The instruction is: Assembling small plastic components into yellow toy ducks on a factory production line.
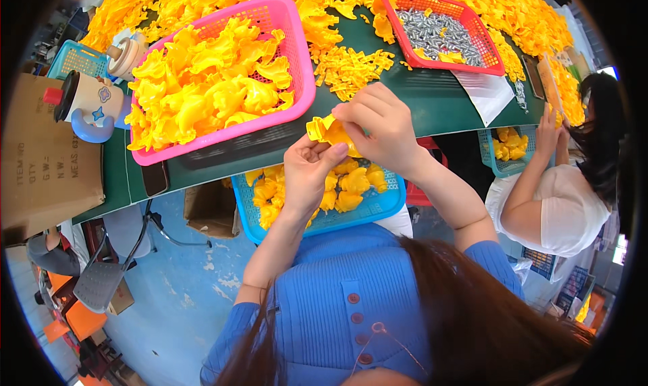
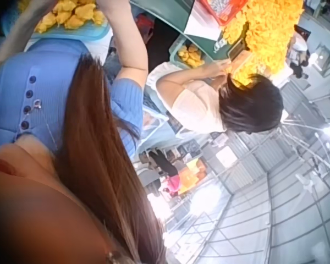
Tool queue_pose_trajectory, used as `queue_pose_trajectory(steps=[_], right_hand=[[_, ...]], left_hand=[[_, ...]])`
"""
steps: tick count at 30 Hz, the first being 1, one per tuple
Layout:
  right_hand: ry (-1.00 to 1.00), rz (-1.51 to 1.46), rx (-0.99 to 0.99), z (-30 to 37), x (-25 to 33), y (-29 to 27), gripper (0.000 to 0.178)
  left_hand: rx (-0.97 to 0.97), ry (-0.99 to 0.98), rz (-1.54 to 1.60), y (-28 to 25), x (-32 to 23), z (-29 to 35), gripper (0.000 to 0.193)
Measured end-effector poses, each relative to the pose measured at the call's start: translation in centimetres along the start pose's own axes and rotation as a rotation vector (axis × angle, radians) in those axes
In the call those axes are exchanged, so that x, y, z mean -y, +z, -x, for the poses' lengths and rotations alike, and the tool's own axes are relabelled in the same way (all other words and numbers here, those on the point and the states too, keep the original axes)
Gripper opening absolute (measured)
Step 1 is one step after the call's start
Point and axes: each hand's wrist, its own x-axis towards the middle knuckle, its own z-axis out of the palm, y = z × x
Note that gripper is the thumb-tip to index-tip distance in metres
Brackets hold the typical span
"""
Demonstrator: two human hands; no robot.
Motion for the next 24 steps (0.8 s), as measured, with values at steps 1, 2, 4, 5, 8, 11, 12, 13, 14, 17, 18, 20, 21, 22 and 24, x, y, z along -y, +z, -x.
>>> queue_pose_trajectory(steps=[1,2,4,5,8,11,12,13,14,17,18,20,21,22,24], right_hand=[[-0.027,0.006,-0.03,0.0,0.0,0.1,0.018],[-0.053,0.012,-0.06,0.0,0.1,0.1,0.018],[0.017,-0.027,-0.048,0.2,0.4,0.1,0.018],[0.088,-0.065,-0.034,0.3,0.5,0.0,0.018],[0.127,-0.089,-0.015,0.7,0.2,0.1,0.018],[0.096,-0.062,0.03,0.8,0.0,0.0,0.02],[0.098,-0.059,0.028,0.8,-0.1,0.1,0.02],[0.065,-0.042,0.004,0.8,-0.2,0.3,0.02],[0.032,-0.026,-0.02,0.8,-0.3,0.4,0.021],[0.025,-0.032,-0.068,1.1,-0.4,0.6,0.021],[0.026,-0.033,-0.068,1.0,-0.3,0.7,0.021],[0.0,-0.046,-0.085,0.9,-0.2,0.6,0.019],[0.001,-0.046,-0.083,0.8,-0.1,0.5,0.019],[0.049,-0.045,-0.02,0.7,-0.1,0.3,0.019],[0.097,-0.043,0.043,0.5,0.0,0.1,0.018]], left_hand=[[-0.006,-0.008,0.022,0.2,-0.2,0.0,0.038],[-0.006,-0.007,0.02,0.1,-0.2,0.0,0.038],[-0.02,0.016,-0.007,-0.1,-0.1,0.1,0.039],[-0.019,0.016,-0.008,-0.2,-0.4,0.1,0.039],[0.002,0.022,-0.109,-0.2,-0.8,0.1,0.04],[0.016,-0.013,-0.054,-0.4,-0.1,-0.2,0.04],[-0.006,-0.031,-0.015,-0.2,-0.2,-0.3,0.039],[-0.031,-0.046,0.023,-0.1,-0.3,-0.3,0.039],[-0.031,-0.046,0.023,-0.1,-0.3,-0.4,0.039],[-0.041,-0.071,0.119,0.0,-0.1,-0.4,0.038],[-0.035,-0.066,0.091,-0.2,-0.1,-0.4,0.039],[-0.031,-0.063,0.064,-0.4,0.0,-0.4,0.039],[-0.034,-0.063,0.058,-0.4,0.1,-0.4,0.04],[-0.037,-0.063,0.053,-0.5,0.1,-0.4,0.04],[-0.047,-0.04,0.0,-0.2,0.1,-0.4,0.04]])
